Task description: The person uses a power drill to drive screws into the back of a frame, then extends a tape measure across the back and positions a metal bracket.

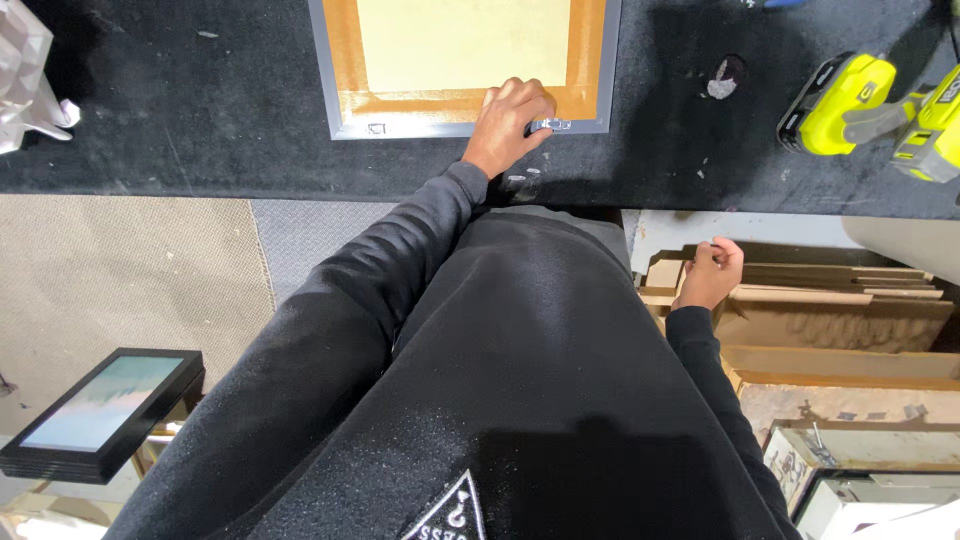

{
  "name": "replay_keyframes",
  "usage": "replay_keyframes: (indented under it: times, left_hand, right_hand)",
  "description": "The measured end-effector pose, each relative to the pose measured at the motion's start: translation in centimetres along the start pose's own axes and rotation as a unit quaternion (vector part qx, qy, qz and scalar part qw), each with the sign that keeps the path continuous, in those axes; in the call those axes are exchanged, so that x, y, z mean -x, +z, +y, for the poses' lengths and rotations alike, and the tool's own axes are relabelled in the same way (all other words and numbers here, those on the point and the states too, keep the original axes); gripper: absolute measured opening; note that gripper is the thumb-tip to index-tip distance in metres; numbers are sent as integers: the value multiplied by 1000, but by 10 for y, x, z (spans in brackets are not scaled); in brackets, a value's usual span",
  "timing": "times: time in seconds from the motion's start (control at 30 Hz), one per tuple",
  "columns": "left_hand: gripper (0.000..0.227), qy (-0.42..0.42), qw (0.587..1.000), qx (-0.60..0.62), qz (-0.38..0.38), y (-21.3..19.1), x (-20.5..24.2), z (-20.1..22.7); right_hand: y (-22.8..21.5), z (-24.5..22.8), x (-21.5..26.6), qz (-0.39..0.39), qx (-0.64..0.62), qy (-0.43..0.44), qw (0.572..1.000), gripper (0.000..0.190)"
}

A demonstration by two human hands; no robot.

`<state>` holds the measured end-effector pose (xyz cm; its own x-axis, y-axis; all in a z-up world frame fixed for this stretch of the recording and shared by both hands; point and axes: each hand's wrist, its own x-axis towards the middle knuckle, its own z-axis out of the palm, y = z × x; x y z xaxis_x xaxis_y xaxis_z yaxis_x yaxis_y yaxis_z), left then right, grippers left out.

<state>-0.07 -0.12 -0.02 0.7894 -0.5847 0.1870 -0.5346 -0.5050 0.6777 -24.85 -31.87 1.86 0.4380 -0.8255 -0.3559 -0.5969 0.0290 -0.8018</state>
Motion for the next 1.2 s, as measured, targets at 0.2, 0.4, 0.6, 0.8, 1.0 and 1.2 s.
replay_keyframes:
  times: [0.2, 0.4, 0.6, 0.8, 1.0, 1.2]
  left_hand:
    - [30, -13, 999, -35, 17, 3, -3, 8]
    - [33, -8, 999, -45, 23, 3, -4, 9]
    - [36, -13, 999, -32, 9, 4, -4, 5]
    - [31, -1, 1000, -18, 7, 3, -2, 2]
    - [31, 8, 1000, -18, 16, 0, -2, 3]
    - [33, 4, 1000, -5, 4, -1, -2, 3]
  right_hand:
    - [1, -4, 8, 14, -7, 41, 999, 14]
    - [1, -11, 18, 18, 13, 42, 999, 15]
    - [1, -8, 14, 13, 15, 49, 999, 14]
    - [-1, 1, 6, 2, -8, 20, 1000, 12]
    - [-1, -7, 7, 1, -7, 28, 1000, 12]
    - [-1, -8, 7, 2, -11, 28, 1000, 13]
